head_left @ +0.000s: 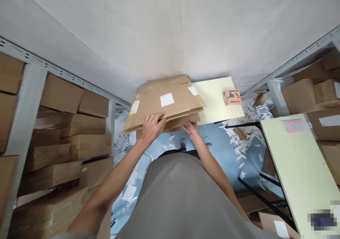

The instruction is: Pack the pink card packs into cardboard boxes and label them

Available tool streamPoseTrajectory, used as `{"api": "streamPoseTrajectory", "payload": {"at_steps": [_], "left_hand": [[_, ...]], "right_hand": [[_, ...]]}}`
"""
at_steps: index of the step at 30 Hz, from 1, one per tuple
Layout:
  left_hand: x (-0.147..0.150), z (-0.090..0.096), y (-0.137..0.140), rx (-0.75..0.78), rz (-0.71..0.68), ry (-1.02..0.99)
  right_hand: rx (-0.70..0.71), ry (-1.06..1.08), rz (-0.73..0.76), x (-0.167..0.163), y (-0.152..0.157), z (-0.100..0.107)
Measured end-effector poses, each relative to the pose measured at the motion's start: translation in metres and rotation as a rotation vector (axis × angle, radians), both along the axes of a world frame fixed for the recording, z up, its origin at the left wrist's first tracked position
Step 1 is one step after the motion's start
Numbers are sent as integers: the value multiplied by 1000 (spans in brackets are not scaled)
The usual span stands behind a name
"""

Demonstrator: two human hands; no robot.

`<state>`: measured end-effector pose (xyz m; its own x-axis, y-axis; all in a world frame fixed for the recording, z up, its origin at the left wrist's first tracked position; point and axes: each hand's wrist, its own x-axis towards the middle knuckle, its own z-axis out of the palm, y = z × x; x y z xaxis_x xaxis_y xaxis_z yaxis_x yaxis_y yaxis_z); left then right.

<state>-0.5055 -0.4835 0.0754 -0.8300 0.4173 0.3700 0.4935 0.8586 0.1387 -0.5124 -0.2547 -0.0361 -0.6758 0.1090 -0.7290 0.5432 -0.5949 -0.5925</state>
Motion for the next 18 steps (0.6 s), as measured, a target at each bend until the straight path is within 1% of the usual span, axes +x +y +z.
{"api": "streamPoseTrajectory", "payload": {"at_steps": [4, 6, 8, 10, 12, 14, 18], "left_hand": [[-1, -6, 1, -39, -56, -96], [-6, -5, -3, -47, -67, -116], [-15, 1, -9, -44, -67, -118], [-29, 12, -17, -45, -64, -102], [-45, 29, -26, -45, -49, -76], [-62, 48, -34, -30, -28, -51], [-89, 86, -46, -1, 8, -43]], "right_hand": [[-28, 180, 33, -15, -3, 41], [-49, 259, 62, -20, -6, 61], [-64, 300, 81, -22, -7, 75], [-64, 346, 84, -21, -7, 81], [-47, 381, 91, -19, -5, 79], [-24, 367, 100, -16, -2, 68], [8, 219, 54, -8, 5, 30]]}}
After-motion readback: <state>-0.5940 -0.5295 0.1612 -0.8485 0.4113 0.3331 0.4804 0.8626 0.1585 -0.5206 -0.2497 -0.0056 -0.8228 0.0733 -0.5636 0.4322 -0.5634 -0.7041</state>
